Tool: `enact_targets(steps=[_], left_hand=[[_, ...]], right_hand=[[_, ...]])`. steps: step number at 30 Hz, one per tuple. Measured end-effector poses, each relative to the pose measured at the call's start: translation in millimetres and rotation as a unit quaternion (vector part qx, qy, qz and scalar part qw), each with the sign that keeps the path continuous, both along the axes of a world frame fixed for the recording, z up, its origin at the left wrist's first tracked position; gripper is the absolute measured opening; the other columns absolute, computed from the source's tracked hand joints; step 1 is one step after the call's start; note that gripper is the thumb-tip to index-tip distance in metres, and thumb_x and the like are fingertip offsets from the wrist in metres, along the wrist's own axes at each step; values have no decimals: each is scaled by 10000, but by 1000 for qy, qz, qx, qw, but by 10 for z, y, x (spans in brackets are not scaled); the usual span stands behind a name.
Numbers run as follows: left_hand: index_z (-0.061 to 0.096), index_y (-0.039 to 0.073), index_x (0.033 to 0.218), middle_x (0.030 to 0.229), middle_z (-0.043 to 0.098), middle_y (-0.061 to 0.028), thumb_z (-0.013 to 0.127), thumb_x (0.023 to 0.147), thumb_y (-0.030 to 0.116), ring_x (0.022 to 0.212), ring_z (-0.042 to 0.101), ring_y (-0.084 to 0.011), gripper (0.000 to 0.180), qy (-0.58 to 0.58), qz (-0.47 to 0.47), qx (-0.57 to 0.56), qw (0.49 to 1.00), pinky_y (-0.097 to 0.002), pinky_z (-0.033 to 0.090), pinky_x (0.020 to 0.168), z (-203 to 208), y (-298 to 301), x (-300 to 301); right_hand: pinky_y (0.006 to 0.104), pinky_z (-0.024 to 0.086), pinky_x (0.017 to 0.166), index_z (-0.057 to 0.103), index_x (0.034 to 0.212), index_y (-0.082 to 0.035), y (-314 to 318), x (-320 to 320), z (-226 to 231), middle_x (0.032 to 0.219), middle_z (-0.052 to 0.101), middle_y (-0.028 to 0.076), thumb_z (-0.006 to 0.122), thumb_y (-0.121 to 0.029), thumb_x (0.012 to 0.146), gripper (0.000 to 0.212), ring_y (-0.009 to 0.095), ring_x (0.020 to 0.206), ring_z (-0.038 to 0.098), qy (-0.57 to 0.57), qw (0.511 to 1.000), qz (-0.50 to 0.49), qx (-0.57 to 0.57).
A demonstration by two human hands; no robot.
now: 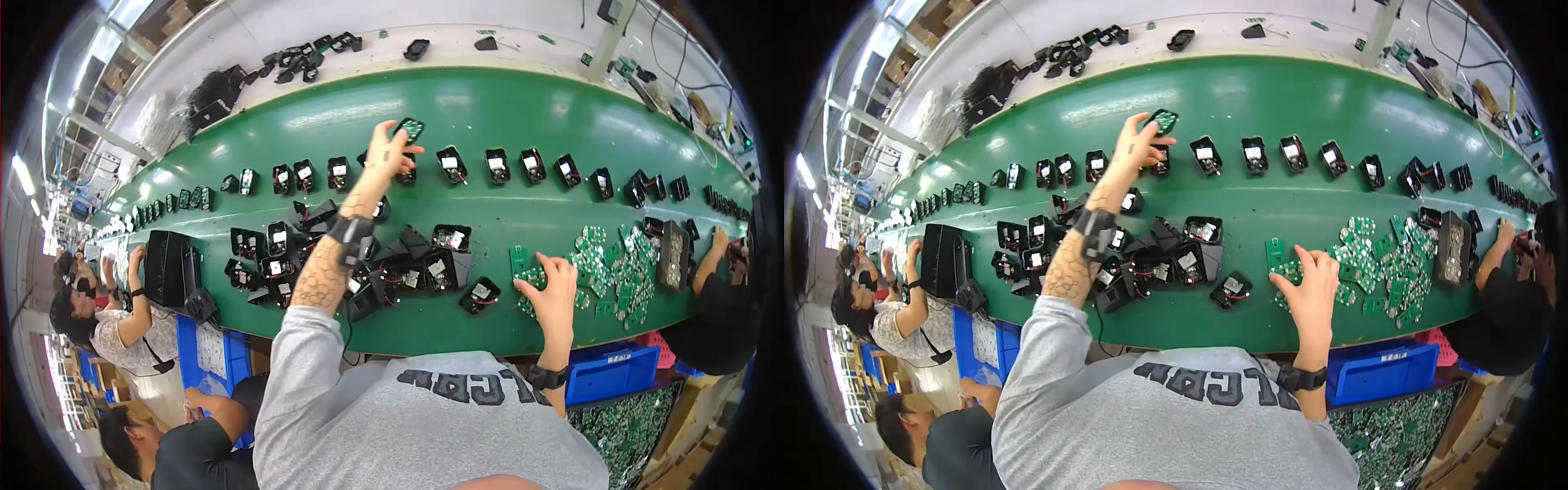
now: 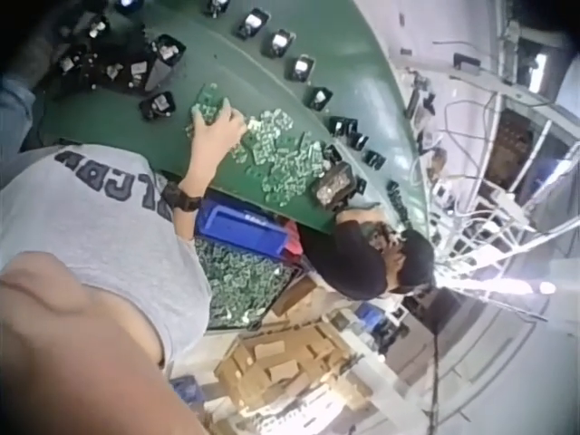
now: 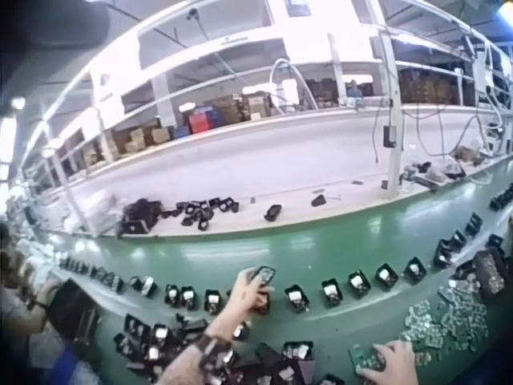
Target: The person picks up a black plastic housing and a green circuit board, fits the board into the housing, and presses it into place. After assembling the unit, the person places it onto the green conveyor belt and reaches for more components.
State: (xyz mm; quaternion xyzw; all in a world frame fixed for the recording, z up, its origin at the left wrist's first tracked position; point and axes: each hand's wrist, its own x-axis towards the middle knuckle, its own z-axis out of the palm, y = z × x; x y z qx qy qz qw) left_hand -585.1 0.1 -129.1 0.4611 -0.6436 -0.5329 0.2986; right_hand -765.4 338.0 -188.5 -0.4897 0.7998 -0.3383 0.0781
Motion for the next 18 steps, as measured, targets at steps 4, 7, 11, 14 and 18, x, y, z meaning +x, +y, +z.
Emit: enact_targets(steps=[4, 7, 11, 14, 18], left_hand=[[307, 3, 1355, 745, 699, -129, 464, 960, 219, 466, 597, -179, 476, -81, 25, -111, 990, -302, 503, 519, -178, -68, -262], [378, -45, 1304, 604, 665, -108, 505, 927, 238, 592, 665, -259, 488, -160, 32, -264, 951, -355, 524, 683, -300, -296, -157], [552, 29, 1230, 663, 683, -86, 552, 892, 318, 671, 683, -218, 444, -266, 25, -246, 932, -332, 516, 738, 84, -233, -51], [627, 149, 1120, 927, 687, -168, 550, 854, 316, 888, 649, -375, 324, -298, 192, -338, 872, -467, 507, 783, 341, -403, 422], [622, 76, 1091, 925, 657, -248, 547, 815, 214, 927, 649, -393, 318, -424, 389, -370, 730, -471, 526, 818, 413, -966, 1974]], right_hand=[[388, 423, 879, 645, 973, -22, -81, 15, -94, 988, 570, 108, 791, -155, 672, 360, 299, 1003, 501, 0, 999, 11, -32], [370, 432, 843, 628, 883, -13, -100, -20, -93, 910, 582, 99, 764, -106, 694, 251, 281, 942, 523, -46, 996, 49, -59], [328, 443, 779, 606, 838, -14, -49, -126, -154, 827, 588, 81, 720, -56, 741, 155, 238, 818, 556, -131, 986, 26, -96], [281, 450, 727, 602, 822, -7, 4, -199, -140, 823, 603, 42, 686, -38, 810, 90, 165, 787, 572, -223, 962, -29, -154], [177, 431, 632, 600, 936, -30, 99, -332, -144, 838, 621, 2, 632, -48, 891, 58, 63, 743, 571, -387, 891, -56, -232]])
